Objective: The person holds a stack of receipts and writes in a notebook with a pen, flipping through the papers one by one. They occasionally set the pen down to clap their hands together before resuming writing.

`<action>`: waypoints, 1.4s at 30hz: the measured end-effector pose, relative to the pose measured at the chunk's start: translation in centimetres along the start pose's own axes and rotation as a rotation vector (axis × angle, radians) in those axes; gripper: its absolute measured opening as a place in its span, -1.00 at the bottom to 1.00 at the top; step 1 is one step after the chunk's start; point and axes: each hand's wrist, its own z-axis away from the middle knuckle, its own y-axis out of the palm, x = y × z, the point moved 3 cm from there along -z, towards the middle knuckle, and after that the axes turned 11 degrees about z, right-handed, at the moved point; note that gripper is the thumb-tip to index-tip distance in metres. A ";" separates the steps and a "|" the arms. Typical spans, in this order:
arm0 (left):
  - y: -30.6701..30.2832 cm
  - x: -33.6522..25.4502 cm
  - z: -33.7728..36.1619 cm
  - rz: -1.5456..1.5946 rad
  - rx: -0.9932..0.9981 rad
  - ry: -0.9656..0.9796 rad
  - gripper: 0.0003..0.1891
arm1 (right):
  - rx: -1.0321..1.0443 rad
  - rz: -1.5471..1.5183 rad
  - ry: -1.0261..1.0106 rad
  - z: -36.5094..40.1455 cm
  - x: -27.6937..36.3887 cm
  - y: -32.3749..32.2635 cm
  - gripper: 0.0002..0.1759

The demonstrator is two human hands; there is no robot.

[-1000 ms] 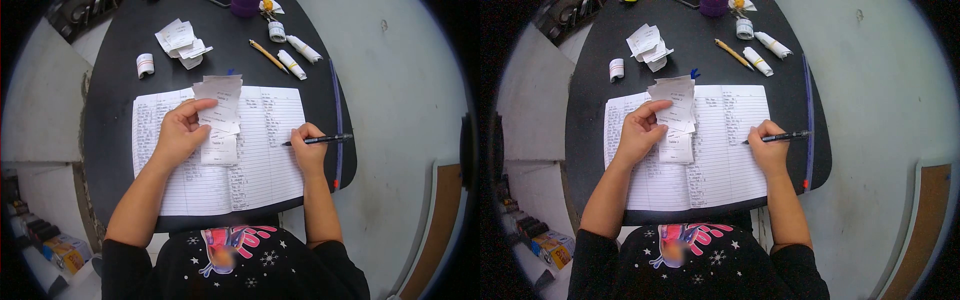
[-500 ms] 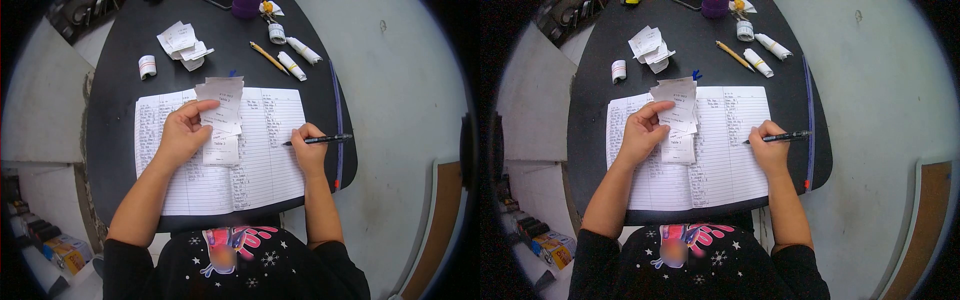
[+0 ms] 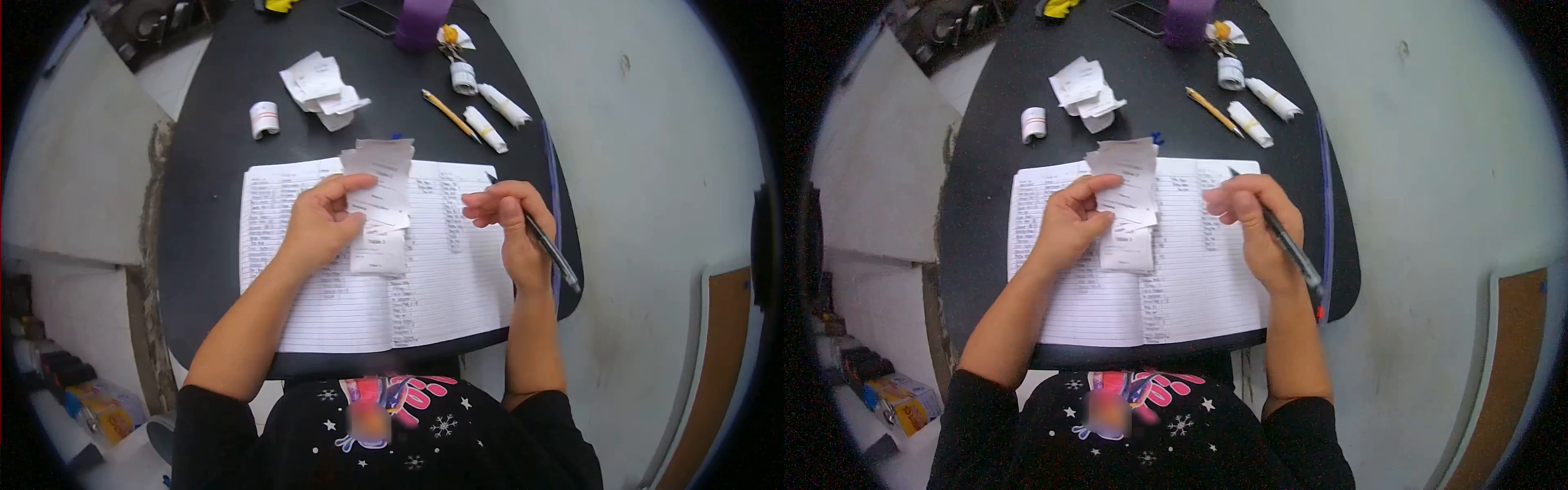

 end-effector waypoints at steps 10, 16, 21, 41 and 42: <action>-0.9 0.2 -0.2 -0.010 0.074 -0.012 -0.45 | 0.339 0.413 -0.459 -2.8 1.3 7.3 -0.56; -0.5 -0.2 -0.1 0.065 0.078 -0.089 -0.37 | 0.302 0.393 -0.366 -2.1 0.0 7.3 -0.55; -0.1 -0.1 -0.2 0.189 0.074 -0.024 -0.17 | 0.209 0.379 -0.332 -2.0 -1.6 7.6 -0.67; -0.4 0.5 -0.2 0.118 0.035 -0.071 -0.50 | -0.086 -0.042 0.063 -1.9 -1.7 6.7 -0.88; -0.5 0.5 -0.2 0.093 0.019 -0.067 -0.50 | -0.092 -0.036 0.053 -1.9 -1.6 6.7 -0.87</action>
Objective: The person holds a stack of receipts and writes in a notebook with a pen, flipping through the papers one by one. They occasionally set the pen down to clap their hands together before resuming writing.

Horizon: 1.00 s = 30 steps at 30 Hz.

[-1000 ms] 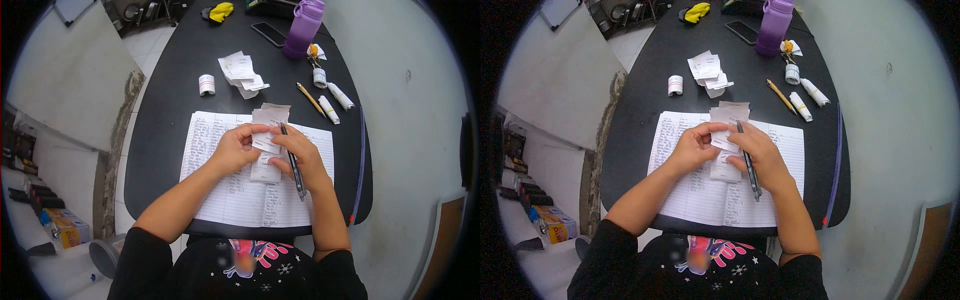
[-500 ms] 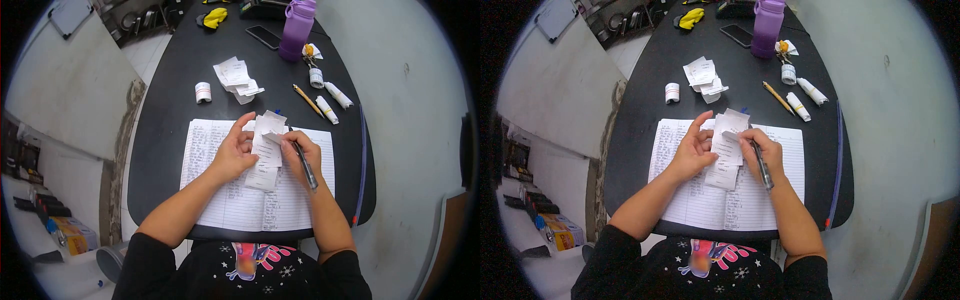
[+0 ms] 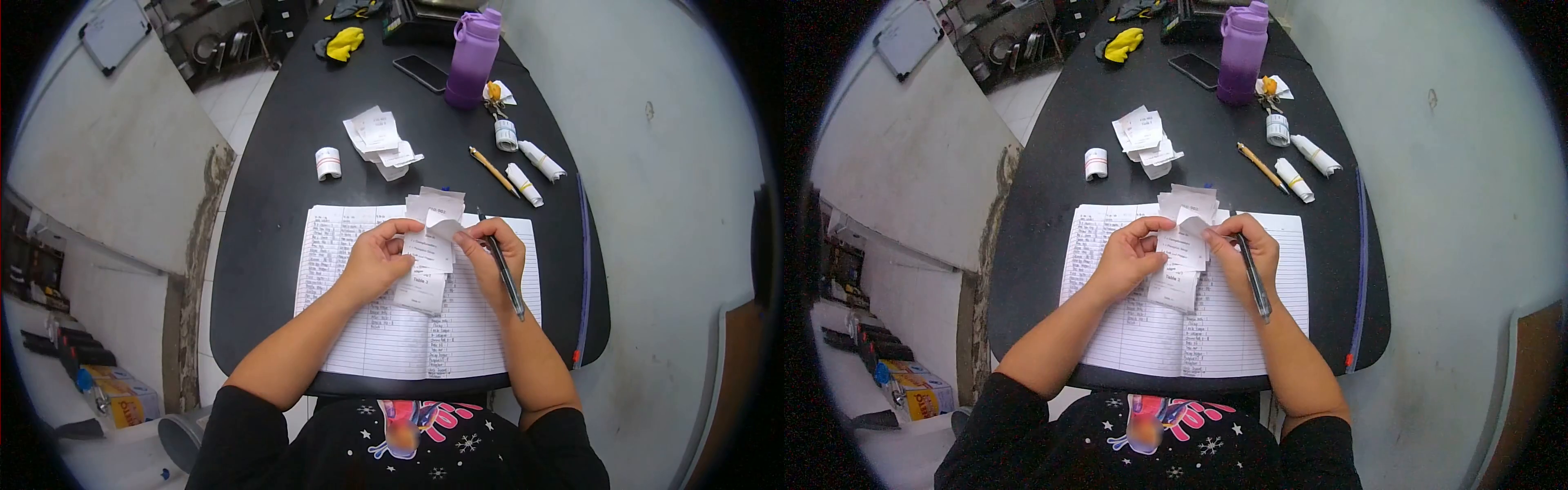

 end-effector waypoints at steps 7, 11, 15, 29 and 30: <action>-0.1 -0.1 0.0 -0.117 -0.053 -0.078 -0.47 | -0.236 -0.111 0.061 -0.7 -0.1 -2.3 -0.85; -0.3 -0.6 0.2 -0.257 0.001 -0.135 -0.44 | -0.178 -0.148 -0.018 -2.1 1.5 -3.3 -0.89; 0.1 -0.9 0.6 -0.359 0.019 -0.141 -0.45 | -0.083 -0.069 -0.230 -5.9 5.2 -1.4 -0.96; 0.4 -1.1 1.3 -0.631 0.025 0.057 -0.47 | 0.391 0.541 -0.313 -15.8 0.5 8.7 -0.74; 0.8 -1.1 1.2 -0.651 0.030 0.069 -0.47 | 0.316 0.464 -0.387 -15.8 0.1 7.2 -0.71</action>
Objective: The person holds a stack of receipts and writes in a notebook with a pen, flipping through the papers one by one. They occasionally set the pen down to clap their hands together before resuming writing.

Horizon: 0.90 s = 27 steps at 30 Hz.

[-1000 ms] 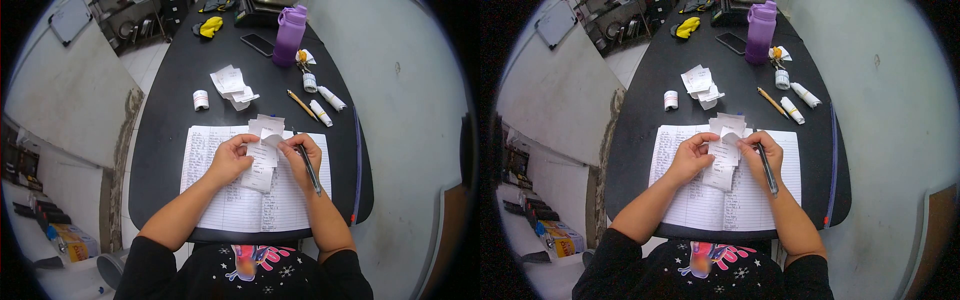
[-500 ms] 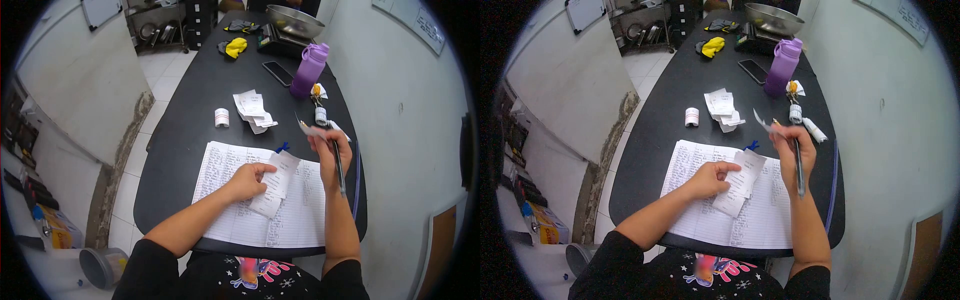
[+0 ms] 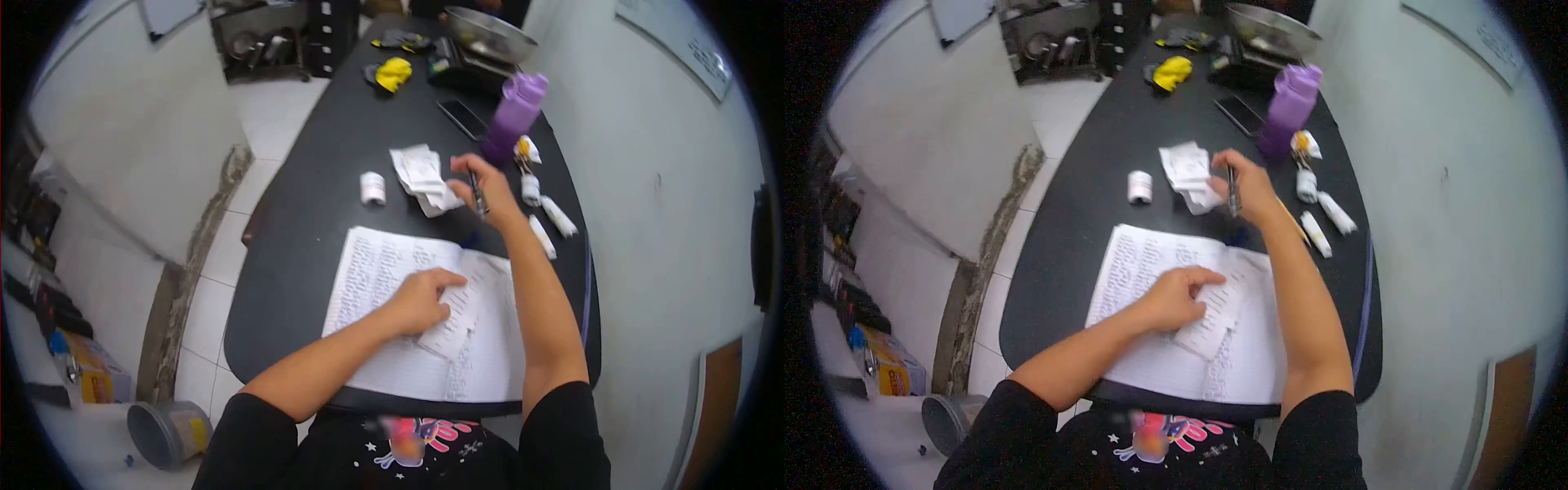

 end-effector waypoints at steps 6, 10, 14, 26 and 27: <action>0.8 0.1 0.3 0.041 0.018 -0.042 -0.49 | 0.139 0.103 0.189 10.5 2.3 -8.7 -0.61; 2.2 -0.8 0.9 -0.050 0.032 0.020 -0.50 | 0.230 0.453 0.127 18.6 2.4 -8.0 -0.65; 3.7 -1.9 1.7 -0.305 0.053 0.143 -0.53 | 0.301 0.577 0.151 22.3 2.4 -5.9 -0.55; -0.7 -11.1 5.7 -0.644 0.050 0.427 -0.05 | 0.181 0.366 -0.012 23.4 7.6 -11.6 -0.47; -0.7 -12.3 6.5 -0.596 0.062 0.496 -0.01 | 0.211 0.308 -0.092 23.8 8.9 -12.1 -0.49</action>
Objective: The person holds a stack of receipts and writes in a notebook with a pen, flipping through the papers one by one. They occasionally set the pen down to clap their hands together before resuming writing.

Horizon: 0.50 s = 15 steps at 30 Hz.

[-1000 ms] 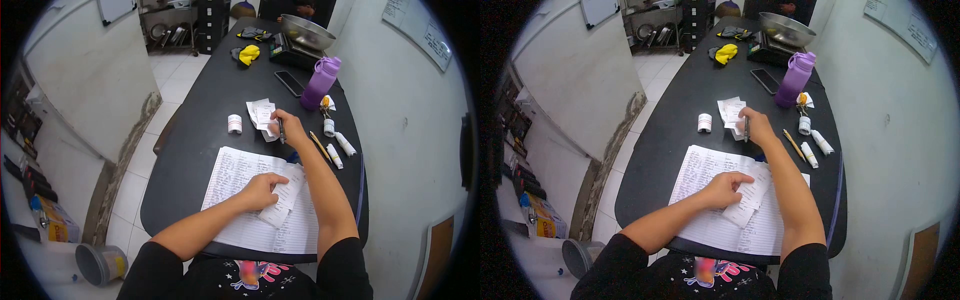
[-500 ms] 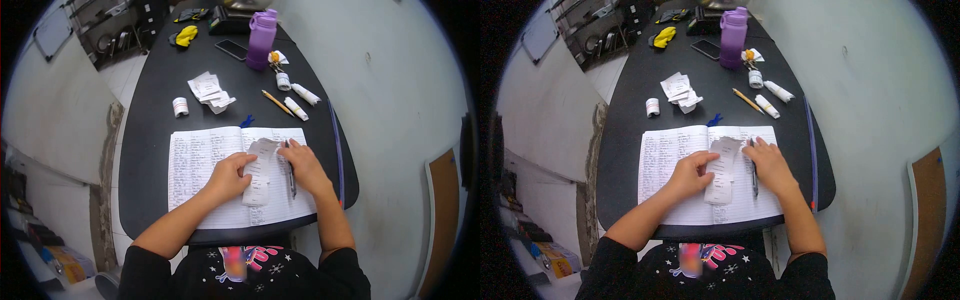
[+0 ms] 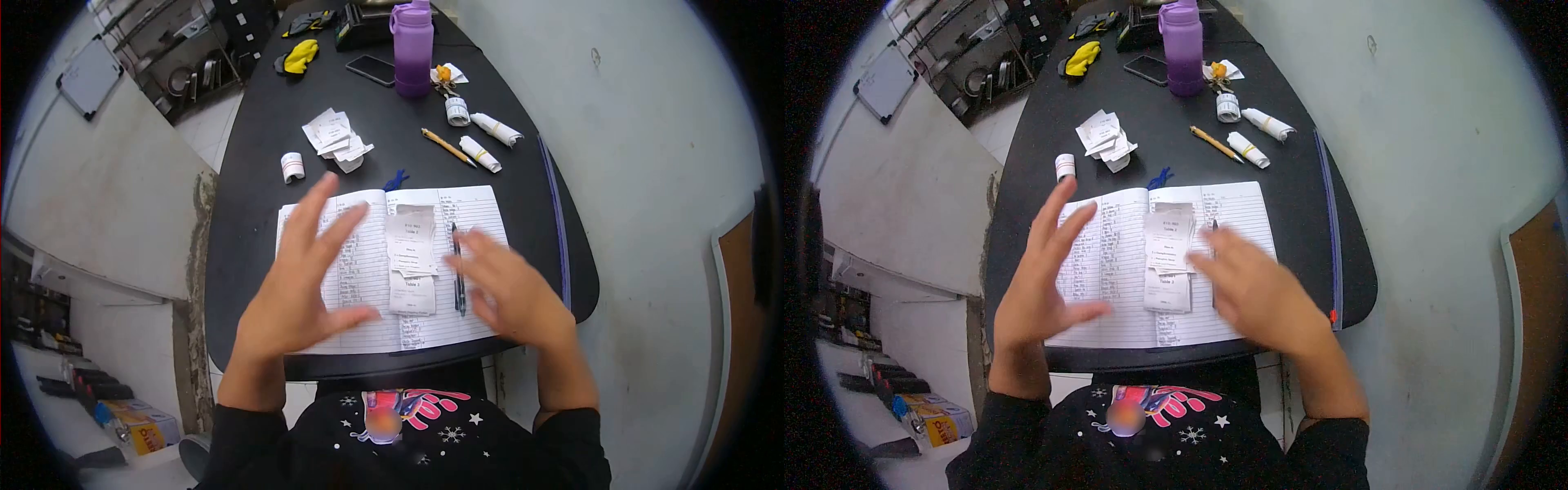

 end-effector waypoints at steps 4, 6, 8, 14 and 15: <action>3.7 -4.9 0.0 0.242 0.416 0.110 0.02 | 0.214 -0.204 -0.390 -0.1 6.3 -0.4 -0.70; 6.0 -5.4 0.8 0.471 0.496 0.133 -0.01 | 0.164 -0.317 -0.536 0.3 8.8 0.1 -0.82; 7.3 -5.6 1.8 0.748 0.486 0.093 -0.06 | 0.286 -0.143 -0.724 0.9 9.6 -0.4 -0.84; 6.5 -7.3 3.7 0.573 0.343 0.342 -0.35 | 0.056 0.247 -1.002 1.7 12.4 -2.5 -0.82; 6.5 -7.5 3.9 0.547 0.320 0.371 -0.37 | 0.035 0.312 -1.046 1.9 12.7 -2.5 -0.82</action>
